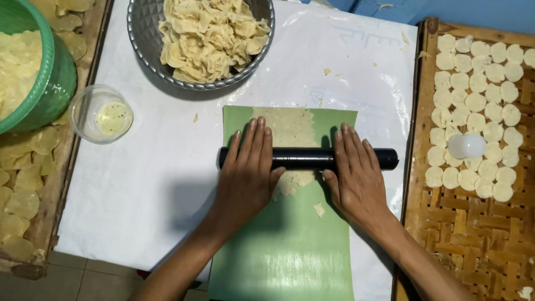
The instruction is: Rolling out small pieces of dough on a leaf using a rolling pin to create thin snack chips.
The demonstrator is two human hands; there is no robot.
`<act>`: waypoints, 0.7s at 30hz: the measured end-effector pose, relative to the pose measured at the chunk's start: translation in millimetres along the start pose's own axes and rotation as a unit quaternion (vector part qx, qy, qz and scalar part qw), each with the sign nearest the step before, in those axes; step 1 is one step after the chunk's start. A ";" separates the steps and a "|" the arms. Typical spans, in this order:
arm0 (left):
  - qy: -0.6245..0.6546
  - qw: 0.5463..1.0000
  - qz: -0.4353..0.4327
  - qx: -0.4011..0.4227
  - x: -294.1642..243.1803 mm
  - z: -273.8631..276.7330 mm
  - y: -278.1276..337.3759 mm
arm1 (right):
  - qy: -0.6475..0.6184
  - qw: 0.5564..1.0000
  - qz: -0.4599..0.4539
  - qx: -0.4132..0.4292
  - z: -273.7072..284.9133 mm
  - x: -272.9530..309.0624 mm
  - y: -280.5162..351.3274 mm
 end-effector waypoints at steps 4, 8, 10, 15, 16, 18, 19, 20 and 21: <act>-0.007 1.000 0.004 0.017 -19.1 3.8 38.1 | -0.010 0.999 0.000 0.034 25.8 12.6 33.7; -0.058 0.995 0.004 0.083 -34.9 19.0 60.2 | -0.051 0.989 0.042 0.133 42.9 15.2 58.2; -0.076 0.993 -0.006 0.090 -29.7 19.5 57.3 | -0.078 0.983 0.047 0.157 46.6 10.5 64.9; 0.011 0.996 -0.036 0.077 -0.9 13.5 40.4 | -0.144 0.982 -0.012 0.121 59.5 30.5 70.5; 0.013 0.996 -0.037 0.077 -0.6 15.4 40.1 | -0.142 0.982 -0.014 0.122 54.2 33.8 71.7; 0.006 0.994 -0.055 0.091 2.1 17.5 34.8 | -0.162 0.983 -0.025 0.084 44.1 39.2 71.5; 0.006 0.994 -0.056 0.092 2.0 19.9 33.7 | -0.162 0.983 -0.026 0.083 38.9 36.1 77.1; 0.017 0.996 -0.055 0.075 2.5 23.2 32.4 | -0.149 0.985 -0.022 0.089 33.0 33.4 82.6; 0.029 0.996 -0.053 0.060 2.8 26.4 32.0 | -0.137 0.986 -0.019 0.096 27.2 31.8 89.4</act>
Point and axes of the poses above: each hand's wrist, its own y-axis away from the middle knuckle, its own z-axis out of the back of the hand, x = y × z, the point moved 3 cm from there along -y, towards the middle knuckle, and after that the axes turned 10 degrees about y, right-handed, at the moved point
